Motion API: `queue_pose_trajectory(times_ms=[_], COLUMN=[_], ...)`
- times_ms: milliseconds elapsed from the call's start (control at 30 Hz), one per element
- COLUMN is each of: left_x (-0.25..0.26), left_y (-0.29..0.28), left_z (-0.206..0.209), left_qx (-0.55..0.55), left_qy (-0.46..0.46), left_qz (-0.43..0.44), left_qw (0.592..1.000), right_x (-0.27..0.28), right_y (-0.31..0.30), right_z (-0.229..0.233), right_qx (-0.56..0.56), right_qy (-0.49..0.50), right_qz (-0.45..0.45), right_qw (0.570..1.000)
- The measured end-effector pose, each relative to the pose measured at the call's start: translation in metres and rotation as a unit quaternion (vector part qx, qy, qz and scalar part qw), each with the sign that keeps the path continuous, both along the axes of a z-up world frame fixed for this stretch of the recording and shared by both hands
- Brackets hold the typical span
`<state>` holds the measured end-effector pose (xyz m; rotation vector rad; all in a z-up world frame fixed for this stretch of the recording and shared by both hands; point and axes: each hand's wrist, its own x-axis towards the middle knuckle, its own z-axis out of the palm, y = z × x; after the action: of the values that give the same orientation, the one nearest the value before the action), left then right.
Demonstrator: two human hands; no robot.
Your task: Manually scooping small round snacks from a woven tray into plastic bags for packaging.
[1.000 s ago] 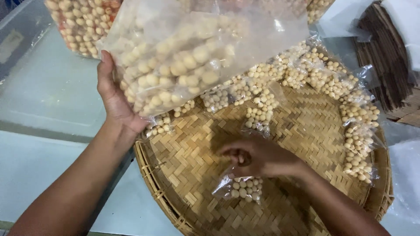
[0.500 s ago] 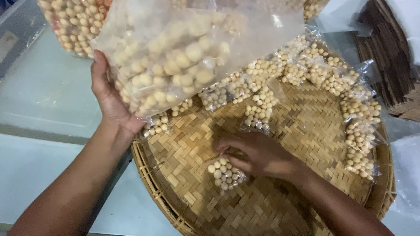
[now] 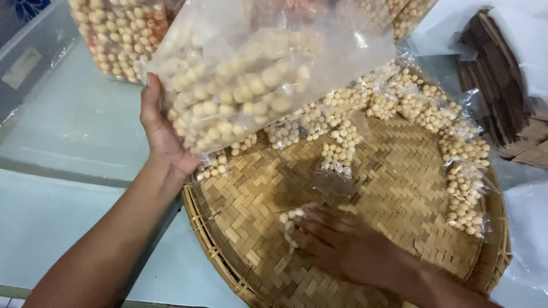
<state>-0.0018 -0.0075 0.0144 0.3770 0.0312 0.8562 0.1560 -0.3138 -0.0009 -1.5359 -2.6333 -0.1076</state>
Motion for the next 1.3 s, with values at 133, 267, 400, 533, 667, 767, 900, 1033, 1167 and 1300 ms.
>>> queue_pose_trajectory(times_ms=[133,267,400,533,667,767,900,1033,1167,1300], left_x=[-0.001,0.001,0.003,0.004,0.002,0.003,0.004,0.003,0.004,0.006], left_y=[-0.001,0.002,0.006,0.008,0.005,0.008,0.008,0.007,0.008,0.009], left_z=[0.003,-0.005,-0.014,-0.018,-0.008,-0.016,-0.019,-0.018,-0.024,-0.027], left_qx=[-0.009,-0.01,0.014,0.004,-0.019,-0.028,-0.002,0.003,-0.006,0.018], left_qy=[0.015,0.029,-0.011,0.007,0.076,0.053,0.001,0.028,0.041,0.009], left_qz=[-0.017,-0.004,-0.03,-0.061,-0.04,-0.047,-0.068,-0.078,-0.065,-0.109], left_qw=[1.0,1.0,0.999,0.998,0.996,0.997,0.998,0.997,0.997,0.994], right_x=[-0.006,-0.007,-0.011,-0.01,-0.059,-0.032,-0.003,0.019,0.035,0.013], right_y=[-0.019,-0.022,-0.022,-0.025,0.028,0.023,0.017,0.001,-0.015,-0.004], right_z=[-0.007,-0.014,-0.025,-0.044,0.061,0.036,0.037,0.048,0.073,0.146], right_qx=[-0.1,-0.116,0.011,0.112,-0.362,-0.259,0.003,0.008,0.041,0.132], right_qy=[-0.09,-0.088,-0.182,-0.212,0.234,0.783,0.575,0.845,0.84,0.776], right_qz=[-0.029,-0.023,-0.008,-0.01,-0.439,-0.274,-0.539,-0.368,-0.306,-0.375], right_qw=[0.99,0.989,0.983,0.971,0.788,0.494,0.615,0.388,0.447,0.49])
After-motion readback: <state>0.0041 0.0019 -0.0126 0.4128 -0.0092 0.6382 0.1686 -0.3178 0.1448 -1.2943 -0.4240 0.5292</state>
